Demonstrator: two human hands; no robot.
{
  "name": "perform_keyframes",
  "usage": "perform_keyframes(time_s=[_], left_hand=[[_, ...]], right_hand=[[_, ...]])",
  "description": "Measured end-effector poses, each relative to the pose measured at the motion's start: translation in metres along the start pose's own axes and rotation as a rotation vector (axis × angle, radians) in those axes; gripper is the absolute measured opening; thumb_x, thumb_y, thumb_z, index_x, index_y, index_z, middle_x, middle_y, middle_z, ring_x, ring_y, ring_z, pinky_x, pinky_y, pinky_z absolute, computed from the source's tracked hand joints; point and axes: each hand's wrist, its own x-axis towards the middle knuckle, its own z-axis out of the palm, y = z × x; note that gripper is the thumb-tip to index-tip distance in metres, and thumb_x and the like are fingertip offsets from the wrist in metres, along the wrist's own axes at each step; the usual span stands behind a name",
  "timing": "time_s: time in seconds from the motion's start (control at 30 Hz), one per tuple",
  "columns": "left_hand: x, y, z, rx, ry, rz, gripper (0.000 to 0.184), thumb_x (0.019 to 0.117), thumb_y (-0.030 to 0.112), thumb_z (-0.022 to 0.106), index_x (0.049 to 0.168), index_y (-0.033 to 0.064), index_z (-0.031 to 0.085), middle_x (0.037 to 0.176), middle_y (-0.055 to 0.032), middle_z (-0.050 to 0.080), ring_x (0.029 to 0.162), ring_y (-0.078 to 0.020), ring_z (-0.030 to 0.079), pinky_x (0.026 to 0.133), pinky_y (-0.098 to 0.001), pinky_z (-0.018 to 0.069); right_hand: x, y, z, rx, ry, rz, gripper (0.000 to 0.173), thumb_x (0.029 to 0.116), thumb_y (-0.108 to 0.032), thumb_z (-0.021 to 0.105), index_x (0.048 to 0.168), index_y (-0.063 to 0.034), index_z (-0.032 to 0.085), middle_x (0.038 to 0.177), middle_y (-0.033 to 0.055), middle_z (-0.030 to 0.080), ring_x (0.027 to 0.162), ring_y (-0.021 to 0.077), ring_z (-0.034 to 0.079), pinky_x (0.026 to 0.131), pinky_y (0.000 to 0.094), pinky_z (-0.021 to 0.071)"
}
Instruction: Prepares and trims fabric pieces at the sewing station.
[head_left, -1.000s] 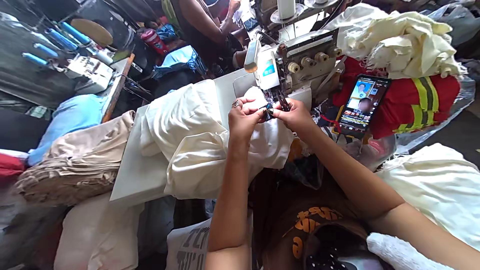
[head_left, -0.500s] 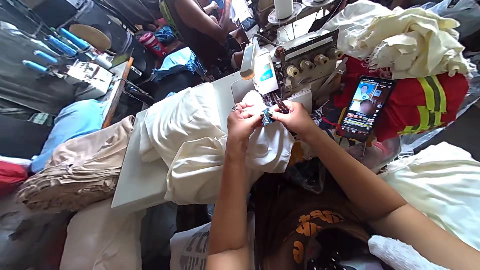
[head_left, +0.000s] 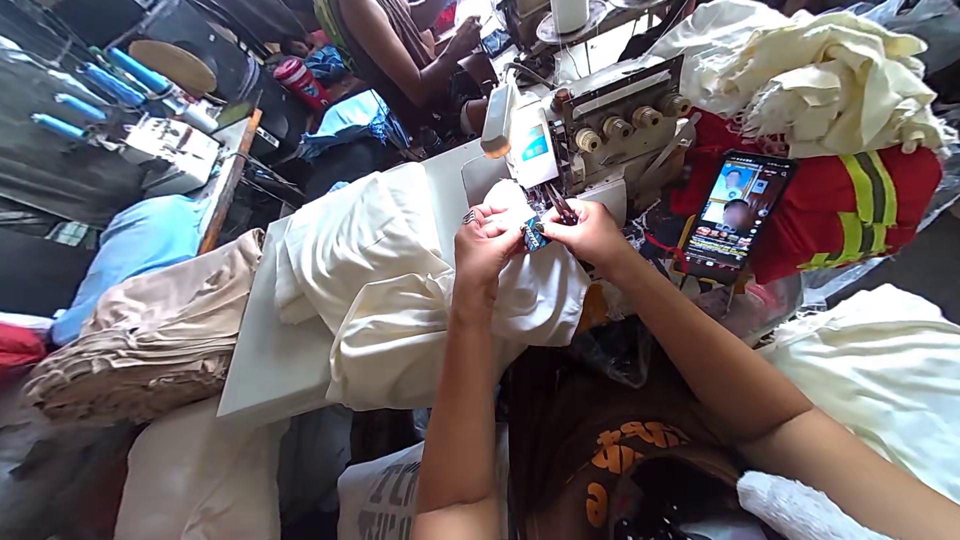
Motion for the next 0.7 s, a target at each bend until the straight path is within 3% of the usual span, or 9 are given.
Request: perform_keyframes(time_s=[0.1, 0.3, 0.4, 0.47, 0.5, 0.6, 0.7], left_hand=[[-0.003, -0.004, -0.002, 0.023, -0.017, 0.030, 0.049, 0.0839, -0.011, 0.073, 0.126, 0.0048, 0.054, 0.092, -0.0074, 0.072, 0.075, -0.0157, 0.073, 0.069, -0.0323, 0.0632], [0.000, -0.010, 0.003, 0.030, 0.043, 0.106, 0.050, 0.0827, -0.010, 0.076, 0.126, 0.0014, 0.054, 0.092, -0.0094, 0.073, 0.074, -0.0168, 0.074, 0.069, -0.0341, 0.0644], [-0.019, -0.016, 0.006, 0.275, 0.065, 0.378, 0.044, 0.0856, -0.002, 0.077, 0.126, 0.0022, 0.059, 0.113, -0.0086, 0.071, 0.083, -0.0145, 0.072, 0.072, -0.0328, 0.0628], [-0.029, -0.024, 0.010, 0.510, 0.093, 0.632, 0.040, 0.0849, 0.007, 0.081, 0.121, 0.0025, 0.065, 0.129, -0.0115, 0.063, 0.108, -0.0150, 0.067, 0.090, -0.0315, 0.0590], [-0.031, -0.028, 0.013, 0.617, 0.118, 0.724, 0.036, 0.0847, 0.010, 0.082, 0.118, 0.0042, 0.069, 0.135, -0.0142, 0.060, 0.121, -0.0206, 0.061, 0.101, -0.0358, 0.0543], [-0.034, -0.043, 0.020, 0.899, 0.240, 0.921, 0.021, 0.0937, 0.015, 0.073, 0.114, 0.0077, 0.075, 0.134, -0.0174, 0.063, 0.128, -0.0334, 0.057, 0.108, -0.0480, 0.0457], [-0.030, -0.050, 0.022, 1.072, 0.353, 1.087, 0.016, 0.0979, 0.015, 0.068, 0.110, 0.0086, 0.076, 0.126, -0.0117, 0.068, 0.124, -0.0309, 0.060, 0.109, -0.0479, 0.0435]], right_hand=[[0.000, 0.000, 0.001, 0.003, 0.006, 0.004, 0.004, 0.0903, -0.009, 0.072, 0.090, -0.0063, 0.069, 0.072, -0.0006, 0.059, 0.058, 0.0040, 0.049, 0.055, 0.0239, 0.0418], [0.001, -0.002, 0.002, 0.097, -0.005, 0.050, 0.003, 0.0909, -0.006, 0.070, 0.090, -0.0051, 0.068, 0.070, -0.0013, 0.057, 0.052, 0.0029, 0.044, 0.049, 0.0210, 0.0372], [0.000, -0.004, 0.001, 0.245, -0.002, 0.136, 0.004, 0.0918, -0.005, 0.069, 0.094, -0.0048, 0.066, 0.065, -0.0028, 0.053, 0.046, 0.0019, 0.038, 0.042, 0.0189, 0.0333], [0.000, -0.005, 0.000, 0.309, -0.009, 0.162, 0.005, 0.0926, -0.004, 0.068, 0.096, -0.0051, 0.065, 0.065, -0.0031, 0.052, 0.044, 0.0013, 0.035, 0.041, 0.0177, 0.0307], [0.000, -0.005, 0.000, 0.321, -0.006, 0.168, 0.005, 0.0927, -0.004, 0.068, 0.095, -0.0056, 0.064, 0.064, -0.0034, 0.051, 0.044, 0.0011, 0.034, 0.040, 0.0174, 0.0299], [0.001, -0.005, 0.001, 0.348, 0.013, 0.188, 0.005, 0.0920, -0.004, 0.068, 0.092, -0.0065, 0.063, 0.060, -0.0043, 0.048, 0.042, 0.0008, 0.033, 0.039, 0.0170, 0.0289], [0.002, -0.008, 0.001, 0.366, 0.012, 0.217, 0.008, 0.0922, -0.005, 0.068, 0.090, -0.0081, 0.062, 0.057, -0.0050, 0.046, 0.041, 0.0009, 0.032, 0.039, 0.0173, 0.0281]])
